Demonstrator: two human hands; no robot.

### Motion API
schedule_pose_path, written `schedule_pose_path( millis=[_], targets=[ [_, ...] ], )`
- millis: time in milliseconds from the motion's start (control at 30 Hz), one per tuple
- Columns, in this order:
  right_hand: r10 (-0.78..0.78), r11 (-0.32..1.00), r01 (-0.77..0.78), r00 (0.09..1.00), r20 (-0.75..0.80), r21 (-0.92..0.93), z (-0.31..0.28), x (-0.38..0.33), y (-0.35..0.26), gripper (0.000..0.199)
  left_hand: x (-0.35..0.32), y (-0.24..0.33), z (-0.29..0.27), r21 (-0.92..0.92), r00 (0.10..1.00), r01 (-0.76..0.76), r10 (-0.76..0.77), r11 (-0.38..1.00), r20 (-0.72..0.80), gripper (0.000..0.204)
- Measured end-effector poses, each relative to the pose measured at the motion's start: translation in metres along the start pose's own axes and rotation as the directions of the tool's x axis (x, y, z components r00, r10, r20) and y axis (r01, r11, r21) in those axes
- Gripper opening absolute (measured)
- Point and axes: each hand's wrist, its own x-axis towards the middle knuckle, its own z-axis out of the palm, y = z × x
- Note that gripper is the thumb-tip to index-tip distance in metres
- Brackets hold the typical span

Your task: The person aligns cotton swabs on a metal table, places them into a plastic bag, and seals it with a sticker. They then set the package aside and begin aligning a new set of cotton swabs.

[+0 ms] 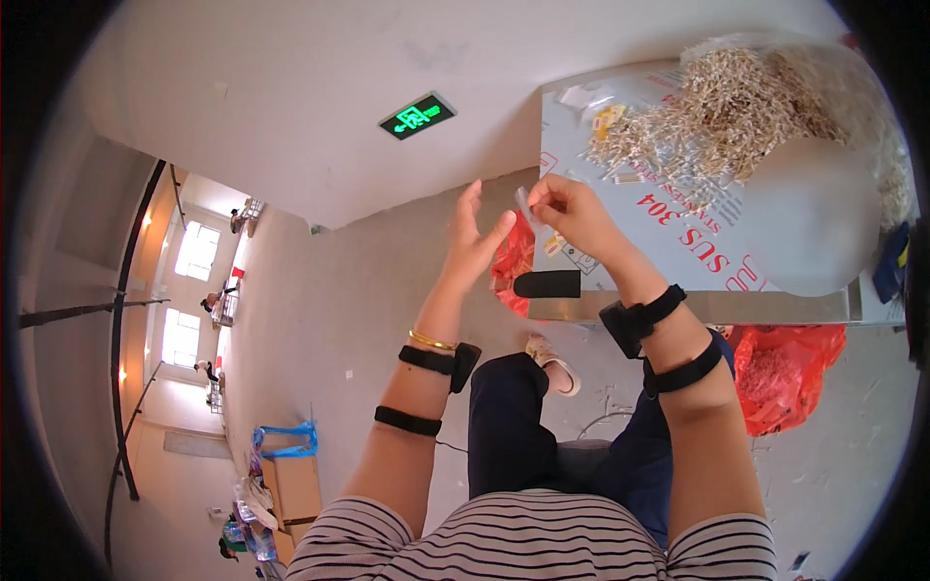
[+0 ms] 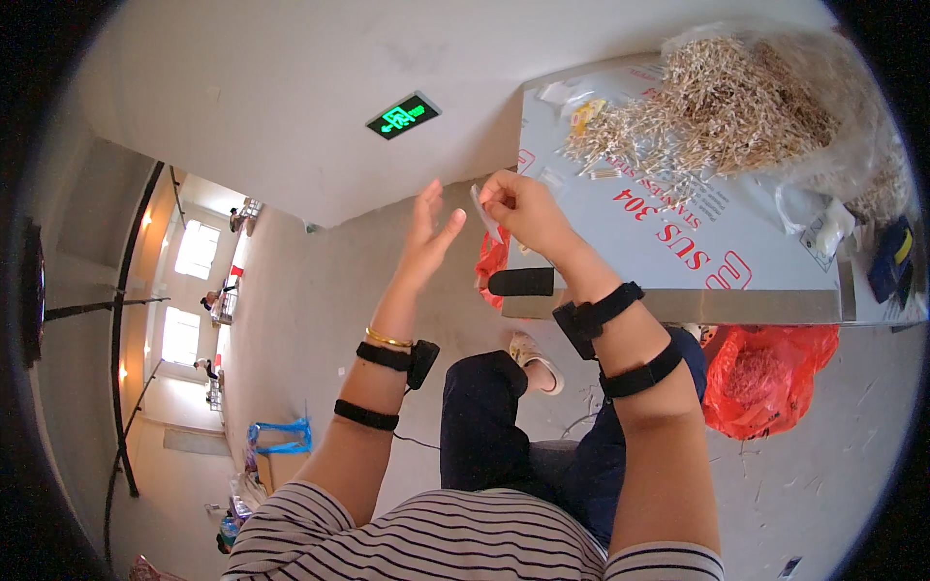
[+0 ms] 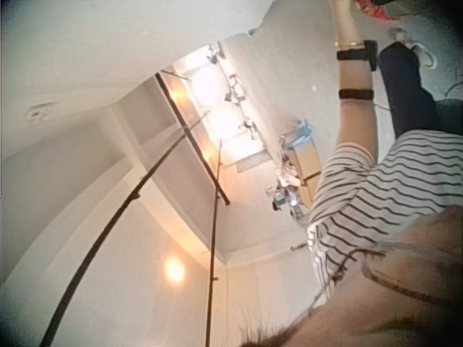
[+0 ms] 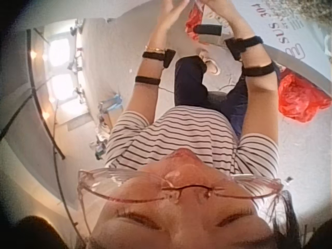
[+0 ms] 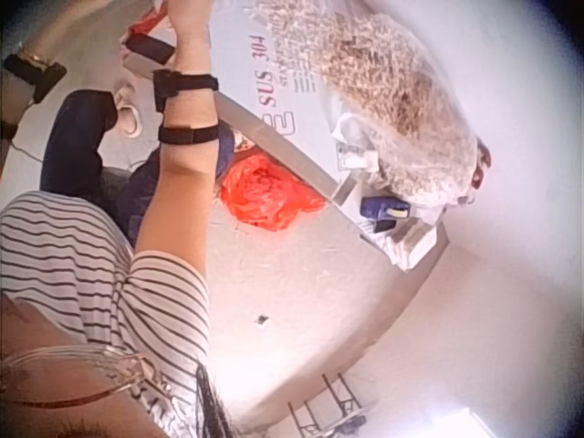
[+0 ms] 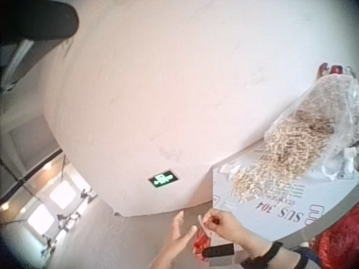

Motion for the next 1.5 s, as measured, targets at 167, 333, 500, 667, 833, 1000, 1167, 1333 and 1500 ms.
schedule_pose_path(
  millis=[167,333,500,667,833,1000,1167,1333,1500],
  targets=[
    [-0.137,0.990,0.135,0.988,0.070,0.032,-0.012,0.000,0.018,0.021,-0.023,-0.018,0.034,-0.612,0.589,0.784,-0.430,0.101,0.684,0.028],
    [0.073,0.996,-0.078,0.990,0.121,0.037,-0.012,-0.010,-0.001,0.024,-0.044,-0.011,0.044,-0.798,0.733,0.600,-0.360,-0.059,0.577,0.049],
    [0.115,0.992,-0.120,0.985,0.128,0.027,-0.007,-0.003,0.016,0.024,-0.044,-0.026,0.020,-0.762,0.702,0.637,-0.501,0.122,0.507,0.027],
    [0.280,0.945,-0.285,0.959,0.053,0.161,0.005,-0.001,0.013,0.021,-0.036,-0.023,0.008,-0.731,0.804,0.543,-0.506,0.413,0.312,0.018],
    [0.245,0.966,-0.248,0.968,0.049,0.077,0.014,0.001,0.028,0.019,-0.038,-0.021,-0.005,-0.666,0.834,0.527,-0.471,0.528,0.287,0.015],
    [0.260,0.966,-0.260,0.958,0.121,-0.015,0.015,0.004,0.037,0.021,-0.044,-0.023,-0.016,-0.539,0.900,0.384,-0.435,0.750,0.036,0.034],
    [0.340,0.940,-0.341,0.934,0.114,-0.012,0.013,0.005,0.047,0.020,-0.043,-0.017,-0.021,-0.444,0.910,0.368,-0.415,0.817,-0.009,0.042],
    [0.367,0.930,-0.366,0.928,0.058,-0.022,0.014,0.003,0.046,0.014,-0.039,-0.004,-0.031,-0.419,0.882,0.458,-0.460,0.784,0.102,0.056],
    [0.445,0.895,-0.443,0.893,0.067,-0.045,0.010,0.001,0.045,0.014,-0.023,0.036,-0.045,0.237,0.989,-0.096,0.066,0.967,0.132,0.089]
  ],
)
